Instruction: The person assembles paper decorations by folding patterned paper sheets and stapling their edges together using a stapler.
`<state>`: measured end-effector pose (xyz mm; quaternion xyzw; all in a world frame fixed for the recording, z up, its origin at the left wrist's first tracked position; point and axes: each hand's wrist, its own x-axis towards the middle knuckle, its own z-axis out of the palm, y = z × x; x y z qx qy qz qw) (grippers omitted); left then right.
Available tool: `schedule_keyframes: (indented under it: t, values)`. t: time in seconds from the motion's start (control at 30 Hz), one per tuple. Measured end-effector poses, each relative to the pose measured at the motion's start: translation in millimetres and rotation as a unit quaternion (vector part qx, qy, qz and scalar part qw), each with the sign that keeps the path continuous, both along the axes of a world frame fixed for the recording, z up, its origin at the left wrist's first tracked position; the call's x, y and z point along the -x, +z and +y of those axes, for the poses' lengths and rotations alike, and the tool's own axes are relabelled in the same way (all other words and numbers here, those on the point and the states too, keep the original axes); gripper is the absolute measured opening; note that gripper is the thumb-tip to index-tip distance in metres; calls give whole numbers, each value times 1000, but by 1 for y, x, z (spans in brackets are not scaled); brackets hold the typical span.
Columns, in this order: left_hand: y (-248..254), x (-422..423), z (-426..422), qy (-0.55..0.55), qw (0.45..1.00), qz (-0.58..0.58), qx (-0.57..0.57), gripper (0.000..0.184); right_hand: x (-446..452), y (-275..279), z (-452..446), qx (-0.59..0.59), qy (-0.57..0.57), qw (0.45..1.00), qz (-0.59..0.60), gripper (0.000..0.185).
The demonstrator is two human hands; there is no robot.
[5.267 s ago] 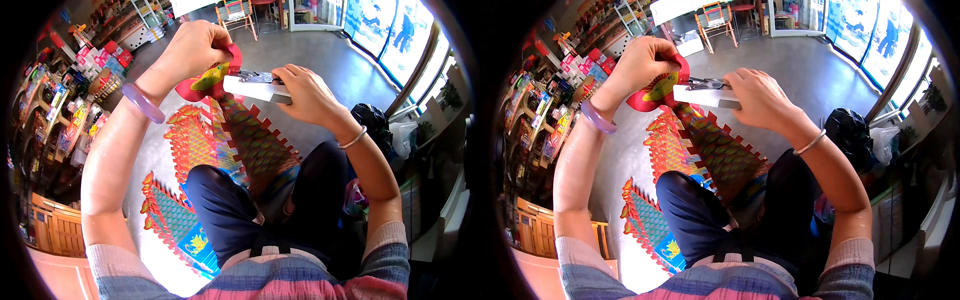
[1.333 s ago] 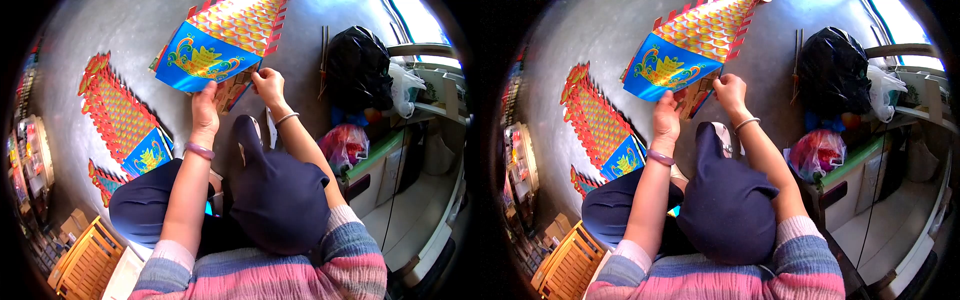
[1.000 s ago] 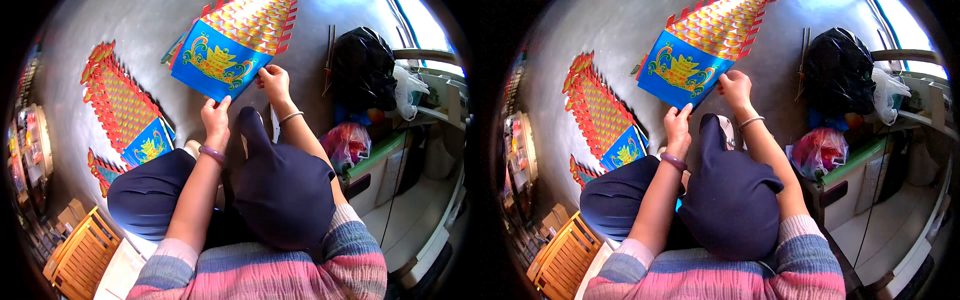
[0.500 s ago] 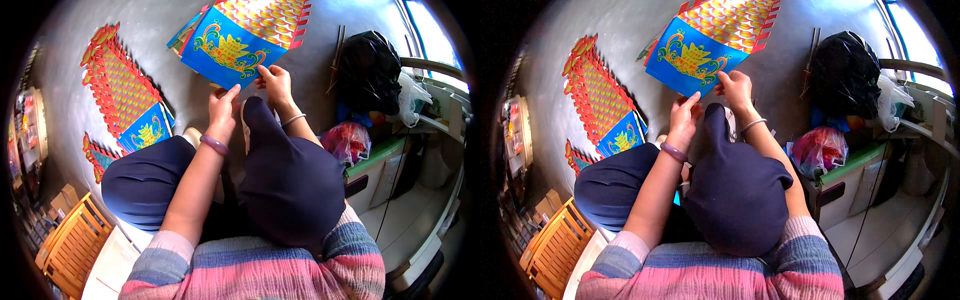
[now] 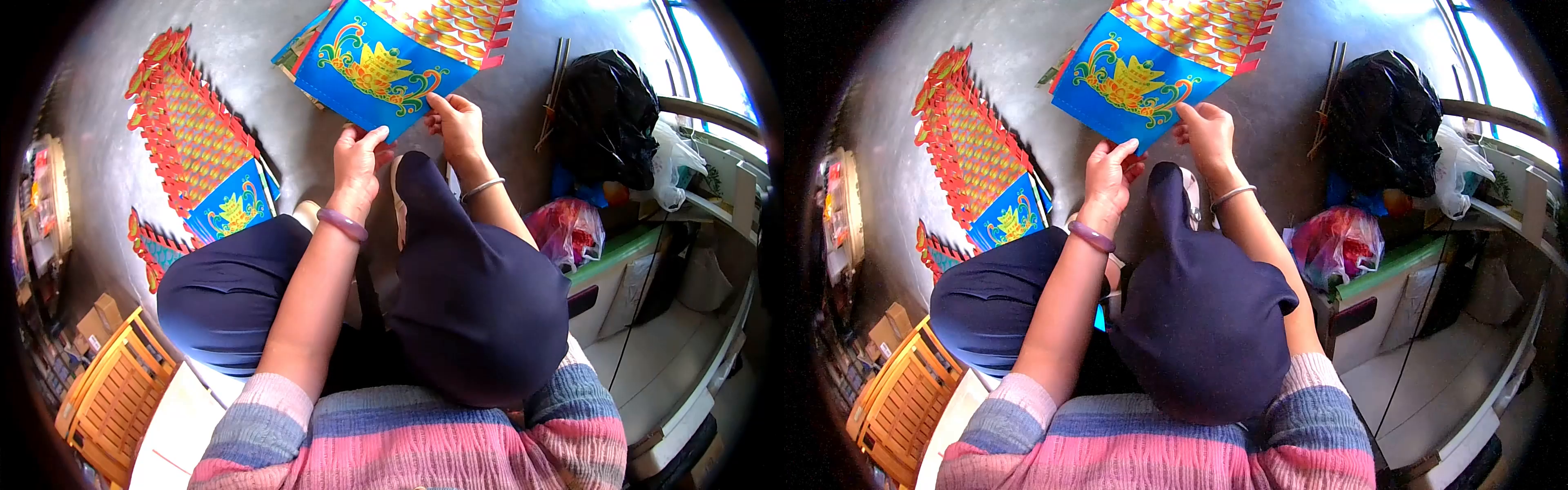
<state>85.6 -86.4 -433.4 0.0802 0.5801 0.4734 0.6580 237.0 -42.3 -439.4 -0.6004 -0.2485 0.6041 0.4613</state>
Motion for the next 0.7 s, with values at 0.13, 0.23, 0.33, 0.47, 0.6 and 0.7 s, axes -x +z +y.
schedule_keyframes:
  t: [0.13,0.23,0.33,0.47,0.6,0.7]
  values:
    - [-4,5,5,-4,1000,-5,-11,20,0,-1,2,14,6,1000,12,20]
    - [-4,7,10,-14,1000,0,-23,20,-7,-2,4,8,32,998,60,24]
    - [-5,12,17,-17,999,-7,-32,18,-30,-7,2,-18,20,985,171,39]
    - [-3,11,21,-17,999,-20,-22,16,-86,-77,-33,-20,173,896,-408,50]
    - [0,8,21,-16,999,-41,-12,16,-75,-84,-99,117,341,677,-642,81]
    - [5,8,22,-20,999,-46,3,16,-60,-88,-114,177,351,670,-630,89]
